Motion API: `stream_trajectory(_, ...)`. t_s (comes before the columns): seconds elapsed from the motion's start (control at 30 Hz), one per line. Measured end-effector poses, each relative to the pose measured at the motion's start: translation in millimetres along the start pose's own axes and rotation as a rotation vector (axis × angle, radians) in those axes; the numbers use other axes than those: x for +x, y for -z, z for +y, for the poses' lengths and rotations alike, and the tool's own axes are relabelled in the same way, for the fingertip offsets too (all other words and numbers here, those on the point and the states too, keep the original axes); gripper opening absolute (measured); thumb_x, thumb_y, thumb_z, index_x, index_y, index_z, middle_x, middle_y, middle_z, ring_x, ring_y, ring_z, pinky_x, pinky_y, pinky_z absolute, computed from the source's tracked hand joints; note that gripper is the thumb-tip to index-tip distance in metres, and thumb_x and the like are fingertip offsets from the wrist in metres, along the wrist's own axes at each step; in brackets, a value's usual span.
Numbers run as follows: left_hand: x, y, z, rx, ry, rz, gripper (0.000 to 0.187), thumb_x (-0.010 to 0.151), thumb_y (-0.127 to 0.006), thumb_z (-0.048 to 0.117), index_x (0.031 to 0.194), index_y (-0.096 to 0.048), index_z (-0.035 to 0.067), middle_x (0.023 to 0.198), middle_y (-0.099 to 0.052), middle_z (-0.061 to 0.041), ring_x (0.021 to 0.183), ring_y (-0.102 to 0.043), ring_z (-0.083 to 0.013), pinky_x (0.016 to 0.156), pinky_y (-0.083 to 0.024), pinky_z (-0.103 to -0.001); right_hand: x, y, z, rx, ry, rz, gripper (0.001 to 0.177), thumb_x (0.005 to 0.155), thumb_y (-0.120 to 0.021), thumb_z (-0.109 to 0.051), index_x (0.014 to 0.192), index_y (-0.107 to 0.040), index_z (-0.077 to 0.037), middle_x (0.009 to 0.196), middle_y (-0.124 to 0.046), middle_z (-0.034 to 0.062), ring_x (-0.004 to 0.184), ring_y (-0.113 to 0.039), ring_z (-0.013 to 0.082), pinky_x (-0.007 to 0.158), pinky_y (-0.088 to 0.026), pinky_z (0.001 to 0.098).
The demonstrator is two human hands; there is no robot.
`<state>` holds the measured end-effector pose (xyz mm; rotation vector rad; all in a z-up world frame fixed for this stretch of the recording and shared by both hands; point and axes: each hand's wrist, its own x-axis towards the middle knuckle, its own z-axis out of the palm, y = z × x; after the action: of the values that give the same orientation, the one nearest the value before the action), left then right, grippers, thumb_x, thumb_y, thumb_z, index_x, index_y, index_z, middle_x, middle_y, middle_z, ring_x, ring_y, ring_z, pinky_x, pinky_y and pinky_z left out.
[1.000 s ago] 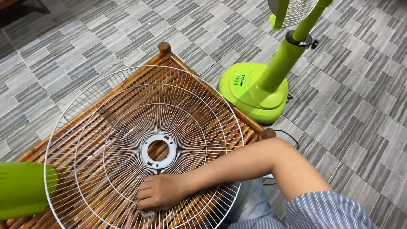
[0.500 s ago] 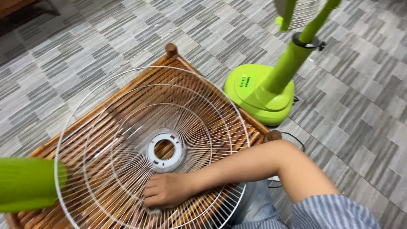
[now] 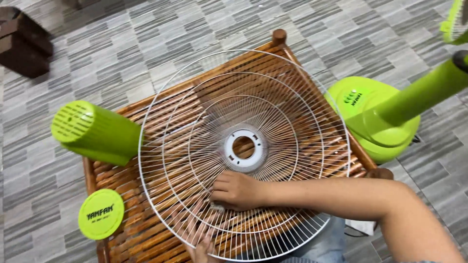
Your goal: Cleaning a circular metal fan grill with a cloth on a bamboo table.
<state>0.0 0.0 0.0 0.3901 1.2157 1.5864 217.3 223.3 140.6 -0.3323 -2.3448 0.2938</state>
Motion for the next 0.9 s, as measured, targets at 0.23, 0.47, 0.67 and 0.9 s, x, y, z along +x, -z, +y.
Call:
stream_trajectory(0.23, -5.4, -120.7, 69.0, 0.027, -0.135, -0.037, 0.113, 0.064, -0.04, -0.02, 0.161, -0.008, 0.028, 0.162, -0.019, -0.028, 0.075, -0.065, -0.0226, 0.031, -0.029, -0.013, 12.6, 17.5, -6.4, 0.03, -0.022, -0.07, 0.016, 0.089, -0.07, -0.019, 0.096, -0.063, -0.007, 0.088, -0.064, 0.0046, 0.081, -0.057, 0.0173, 0.079, -0.049, 0.0284)
stream_trajectory(0.47, -16.8, -128.7, 80.3, 0.238, -0.118, -0.075, 0.102, 0.073, -0.038, -0.009, 0.16, 0.003, 0.025, 0.163, -0.019, -0.021, 0.101, -0.065, -0.0373, 0.047, -0.045, -0.018, 13.1, 15.9, -7.7, -0.008, -0.03, -0.099, 0.017, 0.089, -0.07, -0.021, 0.096, -0.064, -0.007, 0.085, -0.065, 0.0036, 0.077, -0.057, 0.0159, 0.075, -0.049, 0.0268)
stream_trajectory(0.67, -14.5, -120.2, 71.8, 0.234, -0.144, -0.103, 0.104, 0.072, -0.039, -0.01, 0.159, 0.005, 0.026, 0.162, -0.013, -0.028, 0.088, -0.066, -0.0331, 0.043, -0.037, -0.014, 16.6, 17.7, -9.4, -0.006, -0.045, -0.097, 0.017, 0.088, -0.07, -0.022, 0.096, -0.063, -0.009, 0.089, -0.065, 0.0036, 0.081, -0.057, 0.016, 0.076, -0.049, 0.0272)
stream_trajectory(0.9, -12.5, -121.1, 69.5, 0.171, -0.215, -0.174, 0.104, 0.07, -0.039, -0.008, 0.159, 0.006, 0.02, 0.165, 0.003, -0.026, 0.128, -0.039, -0.0597, 0.088, -0.052, -0.056, 15.9, 14.1, -7.2, -0.005, -0.03, -0.084, 0.015, 0.09, -0.069, -0.022, 0.095, -0.064, -0.008, 0.085, -0.065, 0.0034, 0.077, -0.056, 0.0155, 0.074, -0.049, 0.0263)
